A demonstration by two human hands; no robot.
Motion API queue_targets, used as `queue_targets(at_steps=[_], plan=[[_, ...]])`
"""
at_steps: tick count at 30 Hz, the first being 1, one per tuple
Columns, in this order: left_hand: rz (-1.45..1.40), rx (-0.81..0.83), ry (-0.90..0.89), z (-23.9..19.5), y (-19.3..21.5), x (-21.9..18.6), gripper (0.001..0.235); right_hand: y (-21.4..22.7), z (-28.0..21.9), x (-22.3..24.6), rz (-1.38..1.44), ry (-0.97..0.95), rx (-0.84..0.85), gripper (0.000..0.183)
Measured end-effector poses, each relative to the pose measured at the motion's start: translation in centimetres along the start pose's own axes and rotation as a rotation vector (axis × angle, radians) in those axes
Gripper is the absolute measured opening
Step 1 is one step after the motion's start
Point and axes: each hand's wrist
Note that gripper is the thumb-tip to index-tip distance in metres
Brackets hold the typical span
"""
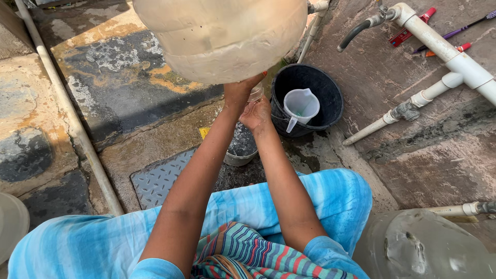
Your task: The person shakes water and small stones inside a plastic jug, pours the contents out, and then refills the jug using a plastic pitcher.
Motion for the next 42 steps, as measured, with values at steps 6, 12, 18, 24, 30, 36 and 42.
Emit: queue_targets(at_steps=[6,12,18,24,30,36,42], plan=[[-0.551,-0.064,0.293,3.0,-1.6,-3.2,0.045,3.9,6.0,1.8,-0.184,0.069,0.225,0.043],[-1.342,-0.327,0.517,8.6,7.8,-8.4,0.062,9.4,7.6,10.9,-2.205,0.423,-0.377,0.089],[-1.648,-0.316,0.382,5.2,15.3,-5.1,0.073,17.1,1.2,13.8,-2.396,0.094,-0.907,0.101],[-1.734,-0.277,0.374,0.3,15.7,-5.2,0.078,15.6,2.9,18.6,-2.352,0.183,-0.827,0.086],[-1.784,-0.179,0.445,-3.3,15.2,-8.0,0.077,15.1,5.4,22.3,-2.467,0.339,-0.881,0.049],[-1.677,0.005,0.554,-5.2,17.6,-9.1,0.082,23.5,11.2,20.7,-3.191,-0.204,-0.466,0.035],[-0.717,0.23,0.607,-5.6,20.9,-9.3,0.114,28.6,14.8,20.5,-3.109,-0.188,-0.219,0.034]])
Point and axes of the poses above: each hand's wrist, its own z-axis towards the middle knuckle, its own y-axis out of the back of the hand, x = y × z, and after that the axes turned 2 degrees about -x, right-handed
